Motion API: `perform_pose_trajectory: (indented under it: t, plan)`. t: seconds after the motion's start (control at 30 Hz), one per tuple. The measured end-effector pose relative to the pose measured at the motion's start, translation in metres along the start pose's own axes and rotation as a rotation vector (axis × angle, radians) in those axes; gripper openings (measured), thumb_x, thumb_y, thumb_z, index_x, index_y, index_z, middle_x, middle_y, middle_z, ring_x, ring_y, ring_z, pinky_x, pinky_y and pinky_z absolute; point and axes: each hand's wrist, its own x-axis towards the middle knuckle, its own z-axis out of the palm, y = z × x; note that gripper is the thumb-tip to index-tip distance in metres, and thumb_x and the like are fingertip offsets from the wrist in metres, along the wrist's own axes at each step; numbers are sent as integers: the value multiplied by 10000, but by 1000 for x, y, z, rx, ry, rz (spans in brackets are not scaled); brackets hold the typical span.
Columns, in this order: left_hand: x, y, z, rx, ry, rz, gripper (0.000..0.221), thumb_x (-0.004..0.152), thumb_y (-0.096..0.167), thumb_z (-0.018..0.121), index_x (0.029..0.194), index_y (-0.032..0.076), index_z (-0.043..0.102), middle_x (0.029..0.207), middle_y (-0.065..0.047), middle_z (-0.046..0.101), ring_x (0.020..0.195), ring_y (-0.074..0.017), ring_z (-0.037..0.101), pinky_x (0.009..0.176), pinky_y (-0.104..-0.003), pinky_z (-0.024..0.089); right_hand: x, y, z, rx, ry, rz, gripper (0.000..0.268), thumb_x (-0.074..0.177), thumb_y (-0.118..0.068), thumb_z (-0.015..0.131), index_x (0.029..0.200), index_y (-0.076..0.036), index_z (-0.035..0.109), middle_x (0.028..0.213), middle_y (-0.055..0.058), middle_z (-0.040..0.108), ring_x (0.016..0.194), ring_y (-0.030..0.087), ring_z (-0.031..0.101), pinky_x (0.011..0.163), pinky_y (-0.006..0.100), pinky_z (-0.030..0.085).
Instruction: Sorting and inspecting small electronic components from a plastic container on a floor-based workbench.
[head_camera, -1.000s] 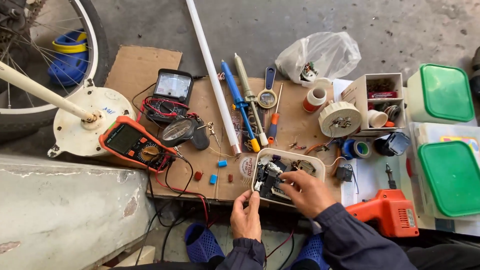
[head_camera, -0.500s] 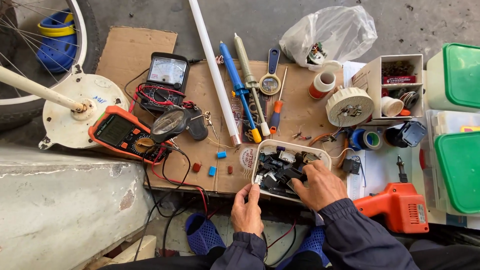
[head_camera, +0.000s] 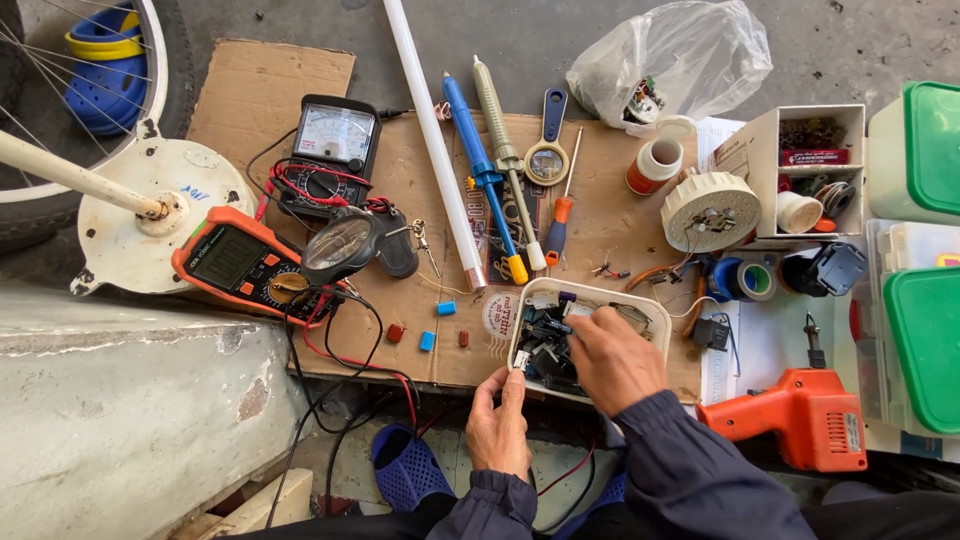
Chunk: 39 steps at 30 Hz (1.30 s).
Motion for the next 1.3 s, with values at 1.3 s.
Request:
perform_pose_trajectory:
  t: [1.3]
  plan:
    - [-7,10,2,20,-20,-57,503,990,394,723,1377,83,803,644,-15,520,494,-90,344,450,-273,212,-12,25,5,-133,39,-121,183,888,-236,827,1057,-165,817,984,7,709,920,223,677,818,358,547]
